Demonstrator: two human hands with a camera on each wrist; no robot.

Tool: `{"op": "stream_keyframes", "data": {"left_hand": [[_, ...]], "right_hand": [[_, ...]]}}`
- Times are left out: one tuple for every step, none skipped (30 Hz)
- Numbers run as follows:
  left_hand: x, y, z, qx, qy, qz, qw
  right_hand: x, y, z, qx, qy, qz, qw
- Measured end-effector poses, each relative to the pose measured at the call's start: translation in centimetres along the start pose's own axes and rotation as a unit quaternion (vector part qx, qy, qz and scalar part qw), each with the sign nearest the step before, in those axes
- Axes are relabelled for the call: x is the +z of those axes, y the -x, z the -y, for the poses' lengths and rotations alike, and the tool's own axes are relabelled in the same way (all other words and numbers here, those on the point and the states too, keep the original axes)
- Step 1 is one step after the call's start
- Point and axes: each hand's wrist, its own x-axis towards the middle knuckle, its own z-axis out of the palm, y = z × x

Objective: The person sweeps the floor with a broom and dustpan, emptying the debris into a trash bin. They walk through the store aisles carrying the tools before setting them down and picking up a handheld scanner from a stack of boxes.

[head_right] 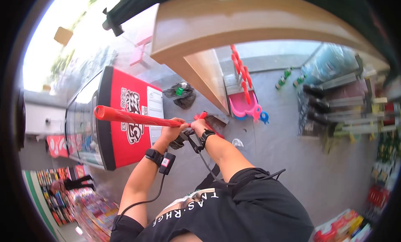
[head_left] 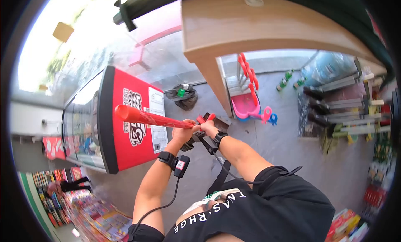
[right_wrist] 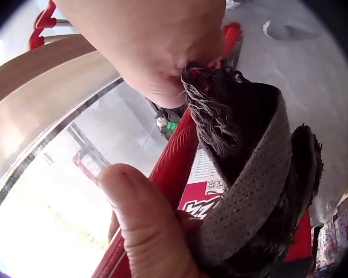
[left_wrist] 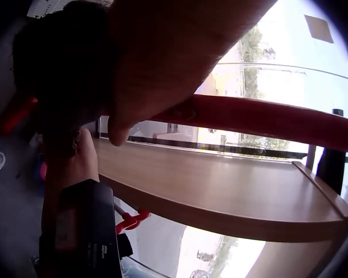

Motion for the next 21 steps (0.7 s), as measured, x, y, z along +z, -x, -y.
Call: {"op": "stream_keyframes", "data": {"left_hand": [[0.0, 0.3, -1.3, -0.001, -0.008, -0.005, 1.000], [0.0, 0.5, -1.9, 0.002, -0.016, -0.012, 1.000], [0.5, 0.4, -2.0, 0.026, -0.007, -0.033, 0.999], [0.6, 0.7, -2.9, 0.011, -0.001, -0.036, 0.999], [0.5, 0.9, -3.7, -0.006, 0.005, -0.040, 0.999], [0.5, 1.1, -4.2, -0.025, 0.010, -0.045, 0.999], [1.0, 1.0, -3.9, -0.013, 0.037, -0.051, 0.998], [1.5, 1.0, -3.7, -0.009, 0.046, -0.043, 0.998], [2.1, 0.9, -3.5, -0.002, 0.056, -0.037, 0.998], [2.7, 0.9, -3.4, 0.004, 0.067, -0.033, 0.997], [3.2, 0.8, -3.2, 0.005, 0.075, -0.016, 0.997], [3.6, 0.9, -3.0, 0.011, 0.073, -0.014, 0.997], [4.1, 1.1, -3.0, 0.018, 0.071, -0.014, 0.997], [4.5, 1.2, -3.1, 0.024, 0.069, -0.014, 0.997], [4.8, 1.5, -3.3, 0.040, 0.090, -0.007, 0.995], [5.0, 1.9, -3.5, 0.056, 0.112, -0.001, 0.992], [5.3, 2.3, -3.6, 0.069, 0.135, 0.006, 0.988], [5.6, 2.4, -3.4, 0.084, 0.139, 0.017, 0.987], [6.0, 2.2, -2.9, 0.098, 0.143, 0.026, 0.985], [6.2, 2.0, -2.5, 0.111, 0.146, 0.034, 0.982], [6.5, 1.9, -2.4, 0.124, 0.151, 0.047, 0.980]], "right_hand": [[-1.4, 1.7, 1.1, 0.010, 0.001, 0.021, 1.000], [-2.8, 3.1, 2.5, 0.016, 0.001, 0.041, 0.999], [-3.7, 3.6, 3.0, -0.007, 0.027, 0.033, 0.999], [-4.1, 3.6, 2.6, -0.026, 0.058, 0.028, 0.998], [-4.0, 2.6, 1.7, -0.058, 0.071, 0.004, 0.996], [-5.6, 6.7, 4.1, 0.011, 0.051, -0.005, 0.999], [-6.1, 7.4, 4.3, 0.022, 0.070, -0.008, 0.997], [-6.6, 7.5, 4.1, 0.034, 0.089, -0.010, 0.995], [-7.1, 7.8, 4.1, 0.046, 0.104, 0.016, 0.993], [-7.5, 8.2, 3.7, 0.044, 0.124, -0.008, 0.991], [-7.8, 8.8, 3.4, 0.043, 0.145, -0.030, 0.988], [-8.3, 10.1, 3.8, 0.041, 0.168, -0.052, 0.984], [-8.9, 11.6, 4.3, 0.061, 0.170, -0.058, 0.982], [-9.1, 11.5, 3.8, 0.045, 0.182, -0.071, 0.980], [-9.4, 11.5, 3.3, 0.031, 0.195, -0.083, 0.977], [-9.7, 11.5, 2.9, 0.016, 0.208, -0.096, 0.973], [-10.0, 11.5, 2.5, 0.024, 0.201, -0.102, 0.974], [-10.3, 11.9, 2.7, 0.031, 0.197, -0.108, 0.974], [-10.5, 12.2, 2.8, 0.037, 0.192, -0.112, 0.974], [-10.6, 12.3, 2.6, 0.038, 0.185, -0.120, 0.975], [-10.7, 12.2, 2.2, 0.038, 0.179, -0.127, 0.975]]}}
